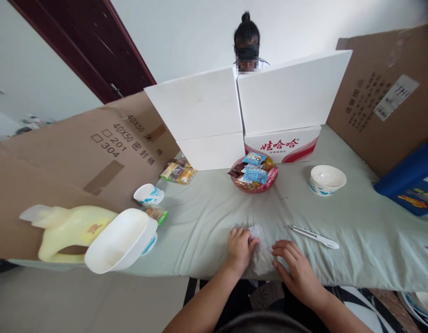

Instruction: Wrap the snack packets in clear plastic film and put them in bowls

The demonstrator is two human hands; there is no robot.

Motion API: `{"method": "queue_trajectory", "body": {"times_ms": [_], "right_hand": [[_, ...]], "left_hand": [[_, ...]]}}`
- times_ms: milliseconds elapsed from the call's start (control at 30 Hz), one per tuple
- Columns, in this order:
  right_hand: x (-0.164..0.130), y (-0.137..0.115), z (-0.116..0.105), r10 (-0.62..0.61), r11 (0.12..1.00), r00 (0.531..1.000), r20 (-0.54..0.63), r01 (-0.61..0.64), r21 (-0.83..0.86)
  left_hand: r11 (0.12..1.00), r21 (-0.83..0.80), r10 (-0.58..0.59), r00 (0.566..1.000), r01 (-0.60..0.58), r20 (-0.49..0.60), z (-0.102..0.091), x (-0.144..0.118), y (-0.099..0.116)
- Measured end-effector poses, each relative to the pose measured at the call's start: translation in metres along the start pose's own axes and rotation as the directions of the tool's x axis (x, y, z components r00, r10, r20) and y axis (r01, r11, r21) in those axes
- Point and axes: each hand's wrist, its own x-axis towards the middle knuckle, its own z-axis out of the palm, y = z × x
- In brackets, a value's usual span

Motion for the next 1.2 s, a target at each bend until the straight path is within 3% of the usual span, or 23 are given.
{"method": "queue_trajectory", "body": {"times_ms": [100,200,300,400,500,567,633,700,867,1000,1200], "right_hand": [[0.024,0.0,0.006,-0.09,0.994,0.993,0.077,0.094,-0.055],[0.044,0.009,0.019,-0.087,0.956,0.973,0.212,0.142,-0.257],[0.052,0.019,0.03,-0.003,0.895,0.966,0.259,0.118,-0.43],[0.05,0.023,0.035,-0.005,0.868,0.971,0.24,0.124,-0.481],[0.045,0.024,0.037,-0.019,0.867,0.979,0.205,0.118,-0.485],[0.043,0.025,0.038,-0.022,0.868,0.98,0.196,0.116,-0.483],[0.043,0.026,0.038,-0.025,0.867,0.981,0.194,0.118,-0.484],[0.044,0.025,0.038,-0.019,0.869,0.982,0.19,0.111,-0.482],[0.046,0.02,0.035,-0.004,0.882,0.982,0.187,0.092,-0.461],[0.045,0.02,0.031,-0.003,0.922,0.988,0.153,0.062,-0.382],[0.042,0.028,0.025,0.006,0.946,0.996,0.093,0.024,-0.322]], "left_hand": [[0.997,-0.078,-0.002,1.0,0.001,-0.015,-0.002,0.001,-0.002],[0.95,-0.301,-0.086,0.996,0.084,0.005,-0.008,-0.001,-0.004],[0.721,-0.641,-0.235,0.963,0.264,0.132,-0.013,-0.01,-0.006],[0.449,-0.805,-0.329,0.91,0.387,0.254,-0.015,-0.026,-0.005],[0.305,-0.844,-0.351,0.876,0.442,0.332,-0.017,-0.043,0.0],[0.257,-0.845,-0.296,0.871,0.469,0.393,-0.019,-0.051,0.005],[0.278,-0.835,-0.22,0.878,0.475,0.426,-0.022,-0.057,0.009],[0.361,-0.811,-0.181,0.888,0.46,0.423,-0.024,-0.061,0.009],[0.543,-0.701,-0.287,0.887,0.462,0.361,-0.02,-0.061,0.001],[0.558,-0.712,-0.309,0.903,0.427,0.3,-0.016,-0.059,-0.001],[0.487,-0.777,-0.294,0.913,0.399,0.284,-0.01,-0.056,0.002]]}}
